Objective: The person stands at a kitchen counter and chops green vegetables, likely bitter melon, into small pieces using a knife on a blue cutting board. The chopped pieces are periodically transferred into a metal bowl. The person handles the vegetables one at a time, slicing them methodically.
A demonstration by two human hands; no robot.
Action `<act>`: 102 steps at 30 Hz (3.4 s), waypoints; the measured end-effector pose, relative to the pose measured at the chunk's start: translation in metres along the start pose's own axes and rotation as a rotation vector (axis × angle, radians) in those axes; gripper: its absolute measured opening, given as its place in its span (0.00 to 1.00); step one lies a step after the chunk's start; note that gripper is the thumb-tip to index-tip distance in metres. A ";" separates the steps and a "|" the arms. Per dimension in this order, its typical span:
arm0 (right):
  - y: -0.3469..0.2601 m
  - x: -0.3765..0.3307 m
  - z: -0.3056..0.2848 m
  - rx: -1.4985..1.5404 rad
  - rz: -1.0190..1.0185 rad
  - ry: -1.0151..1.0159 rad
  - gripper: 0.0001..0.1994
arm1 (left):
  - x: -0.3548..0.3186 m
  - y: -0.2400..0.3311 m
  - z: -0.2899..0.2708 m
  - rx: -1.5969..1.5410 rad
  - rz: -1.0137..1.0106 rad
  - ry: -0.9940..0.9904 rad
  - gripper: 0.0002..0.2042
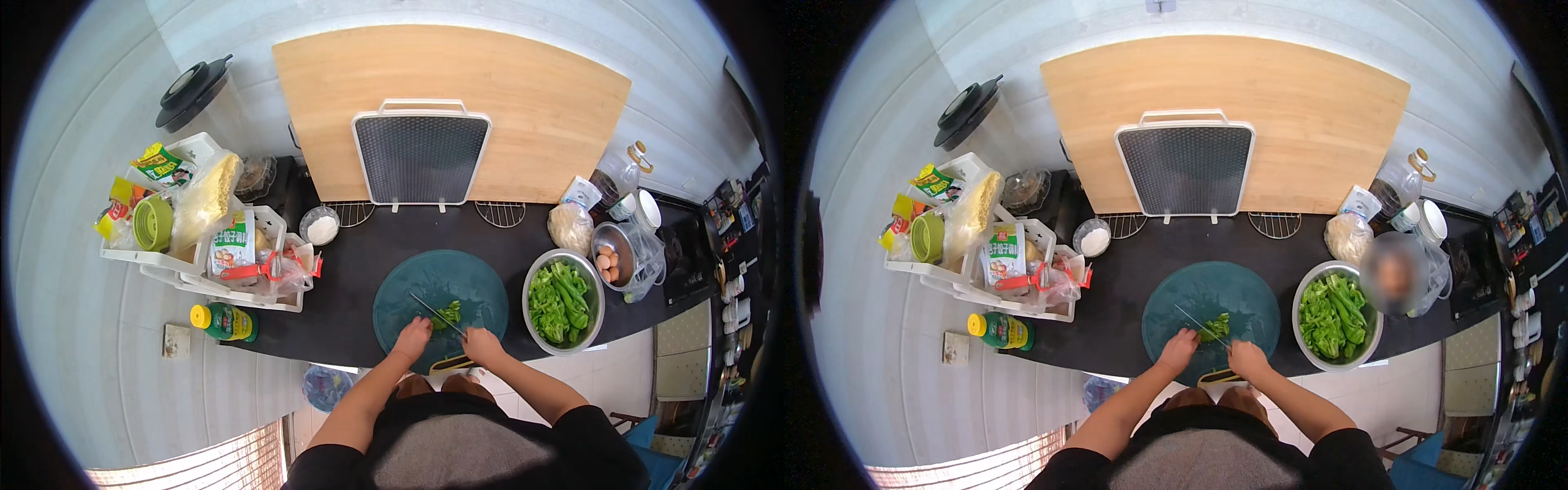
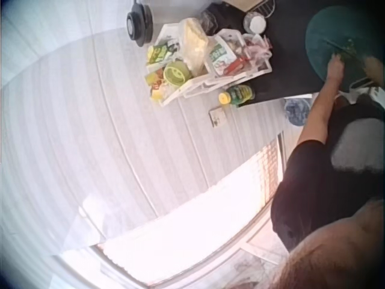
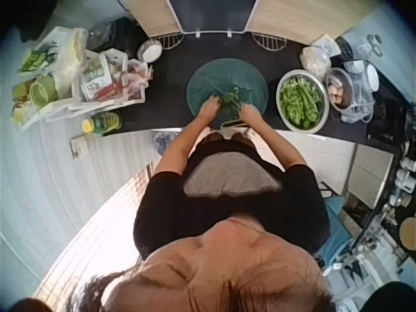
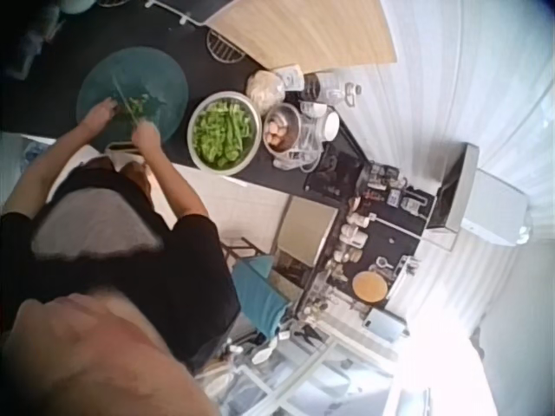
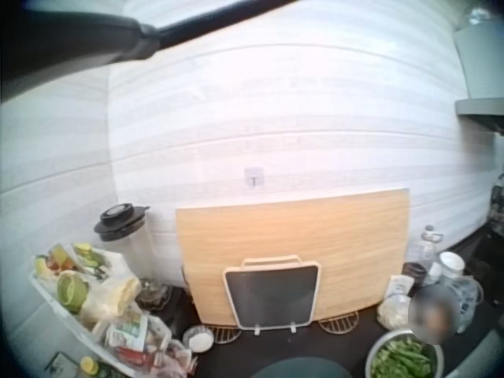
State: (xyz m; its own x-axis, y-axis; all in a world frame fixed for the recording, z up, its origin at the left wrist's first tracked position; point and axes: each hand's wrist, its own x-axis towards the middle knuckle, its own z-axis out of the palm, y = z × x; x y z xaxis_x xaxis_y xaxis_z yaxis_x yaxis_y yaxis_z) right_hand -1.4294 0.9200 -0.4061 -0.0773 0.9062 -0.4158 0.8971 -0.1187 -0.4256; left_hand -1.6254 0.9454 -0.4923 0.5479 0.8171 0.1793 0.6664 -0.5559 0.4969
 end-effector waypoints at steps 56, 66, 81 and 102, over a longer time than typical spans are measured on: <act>-0.024 0.005 -0.003 0.124 0.014 0.056 0.10 | -0.027 -0.002 -0.009 -0.057 -0.265 0.107 0.02; 0.001 0.007 0.020 -0.048 0.010 -0.165 0.11 | -0.023 0.001 -0.014 -0.056 -0.235 0.071 0.02; -0.011 0.025 0.035 0.173 0.037 0.100 0.10 | -0.024 0.000 -0.013 -0.093 -0.224 0.102 0.02; -0.030 0.025 0.050 -0.017 -0.030 -0.014 0.09 | -0.027 0.004 -0.012 -0.083 -0.264 0.066 0.03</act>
State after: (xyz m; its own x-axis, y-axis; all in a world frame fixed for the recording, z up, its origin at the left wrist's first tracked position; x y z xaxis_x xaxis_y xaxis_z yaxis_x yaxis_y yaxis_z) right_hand -1.4798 0.9263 -0.4440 -0.1098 0.9035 -0.4143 0.9017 -0.0848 -0.4239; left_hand -1.6435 0.9223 -0.4851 0.3248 0.9417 0.0879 0.7363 -0.3101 0.6014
